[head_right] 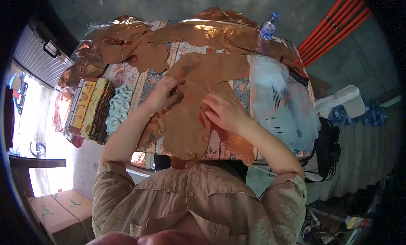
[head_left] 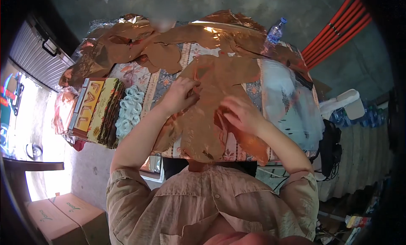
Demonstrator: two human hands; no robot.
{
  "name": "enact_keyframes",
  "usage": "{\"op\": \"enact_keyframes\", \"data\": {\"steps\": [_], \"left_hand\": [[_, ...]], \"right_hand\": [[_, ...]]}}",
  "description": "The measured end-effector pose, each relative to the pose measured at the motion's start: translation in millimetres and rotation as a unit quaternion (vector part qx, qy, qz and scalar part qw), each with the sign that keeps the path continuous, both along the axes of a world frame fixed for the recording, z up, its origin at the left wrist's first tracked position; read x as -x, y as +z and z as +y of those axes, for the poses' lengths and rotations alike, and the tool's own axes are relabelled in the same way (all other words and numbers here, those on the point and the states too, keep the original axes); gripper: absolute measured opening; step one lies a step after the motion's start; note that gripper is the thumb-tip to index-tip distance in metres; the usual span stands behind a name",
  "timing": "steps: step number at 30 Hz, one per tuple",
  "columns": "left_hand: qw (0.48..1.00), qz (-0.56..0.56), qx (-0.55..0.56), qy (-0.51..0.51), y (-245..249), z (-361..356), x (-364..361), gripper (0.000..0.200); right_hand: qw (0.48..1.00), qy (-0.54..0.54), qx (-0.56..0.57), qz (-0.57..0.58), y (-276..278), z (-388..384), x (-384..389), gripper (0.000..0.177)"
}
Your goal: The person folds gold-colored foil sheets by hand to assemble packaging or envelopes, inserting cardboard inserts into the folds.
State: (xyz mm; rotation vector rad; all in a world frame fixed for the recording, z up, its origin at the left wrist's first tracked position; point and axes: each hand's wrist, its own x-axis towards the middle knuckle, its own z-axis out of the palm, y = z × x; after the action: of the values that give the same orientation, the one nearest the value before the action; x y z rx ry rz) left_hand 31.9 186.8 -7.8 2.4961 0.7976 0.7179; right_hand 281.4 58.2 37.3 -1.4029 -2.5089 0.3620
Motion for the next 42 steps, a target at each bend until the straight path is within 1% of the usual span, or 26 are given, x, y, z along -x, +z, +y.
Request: {"op": "enact_keyframes", "data": {"steps": [1,2,4,5,7,8,9,10,12,14,16,18,19,21,22,24,25,26,28,29,31,35,37,42], "left_hand": [[1.000,0.003,-0.002,0.005,-1.8,1.0,0.8,0.041],[1.000,-0.015,-0.023,0.002,-7.3,2.4,0.4,0.043],[0.999,-0.031,-0.043,0.000,-11.6,3.6,-0.4,0.045],[0.998,-0.028,-0.048,0.002,-12.4,3.9,-0.4,0.048],[0.998,-0.023,-0.052,0.007,-8.5,2.3,-1.0,0.052],[0.999,-0.016,-0.028,0.013,-6.8,1.3,-1.0,0.054],[1.000,-0.010,-0.003,0.018,-5.1,0.0,-0.9,0.056],[1.000,-0.009,-0.002,0.020,-6.7,0.2,-0.9,0.056],[0.999,-0.031,-0.031,0.016,-10.2,2.0,-1.3,0.058],[0.999,-0.040,-0.022,0.017,-12.4,4.0,-1.2,0.057],[0.999,-0.047,-0.012,0.017,-3.6,2.3,-1.8,0.056],[0.986,-0.069,0.153,0.013,9.6,0.3,1.1,0.048],[0.985,-0.068,0.157,0.017,14.4,2.5,3.4,0.048],[0.993,-0.110,0.018,0.047,20.5,3.3,11.7,0.033],[0.993,-0.106,0.027,0.052,32.7,-4.4,18.4,0.033],[0.998,0.013,0.031,0.058,56.8,-16.8,33.7,0.021],[0.996,0.037,0.037,0.078,58.6,-29.3,39.4,0.018],[0.995,0.038,0.039,0.084,58.3,-43.7,46.6,0.018],[0.998,0.057,0.014,-0.005,57.8,-72.6,59.1,0.016],[0.998,0.060,0.014,-0.002,55.7,-84.7,60.8,0.016],[1.000,0.027,0.010,0.012,46.6,-102.6,62.2,0.016],[1.000,0.020,-0.011,0.008,27.0,-110.4,67.6,0.020],[0.999,0.029,-0.025,0.012,25.7,-112.0,67.1,0.022],[0.999,0.040,-0.018,0.010,29.8,-113.3,67.7,0.025]], "right_hand": [[0.997,-0.057,-0.049,-0.003,-6.7,9.1,5.1,0.045],[0.997,-0.054,-0.050,0.000,-13.6,17.3,12.1,0.045],[0.990,-0.096,0.007,0.104,-28.6,31.7,26.4,0.054],[0.990,-0.093,0.007,0.105,-38.0,39.0,31.3,0.054],[0.993,-0.084,-0.076,-0.023,-52.5,51.8,38.9,0.063],[0.994,-0.082,-0.075,-0.021,-58.0,55.4,39.3,0.063],[0.995,-0.080,-0.050,-0.031,-60.5,57.8,40.7,0.066],[0.996,-0.077,-0.026,-0.041,-62.9,59.9,41.9,0.068],[0.996,-0.070,-0.038,-0.044,-66.9,62.2,40.9,0.068],[0.996,-0.062,-0.048,-0.048,-69.4,62.9,38.4,0.069],[0.994,-0.056,-0.063,-0.064,-69.5,62.6,38.0,0.068],[0.993,-0.059,-0.055,-0.081,-68.7,61.5,39.3,0.069],[0.992,-0.063,-0.050,-0.098,-67.0,61.4,40.6,0.069],[0.991,-0.068,-0.036,-0.109,-63.7,62.9,41.6,0.069],[0.989,-0.075,-0.028,-0.123,-64.0,62.3,42.1,0.070],[0.992,-0.068,-0.030,-0.101,-68.0,61.0,40.1,0.070],[0.993,-0.068,-0.045,-0.081,-67.3,61.9,39.1,0.071],[0.994,-0.061,-0.045,-0.079,-65.8,61.9,38.6,0.071],[0.994,-0.066,-0.026,-0.078,-62.7,61.9,38.7,0.072],[0.995,-0.064,-0.026,-0.075,-63.4,62.2,38.4,0.072],[0.996,-0.069,-0.017,-0.060,-64.7,62.3,38.4,0.073],[0.994,-0.078,-0.011,-0.078,-64.2,61.7,41.2,0.072],[0.994,-0.093,-0.005,-0.059,-64.0,60.6,44.4,0.072],[0.993,-0.101,-0.014,-0.059,-65.1,59.4,47.9,0.072]]}}
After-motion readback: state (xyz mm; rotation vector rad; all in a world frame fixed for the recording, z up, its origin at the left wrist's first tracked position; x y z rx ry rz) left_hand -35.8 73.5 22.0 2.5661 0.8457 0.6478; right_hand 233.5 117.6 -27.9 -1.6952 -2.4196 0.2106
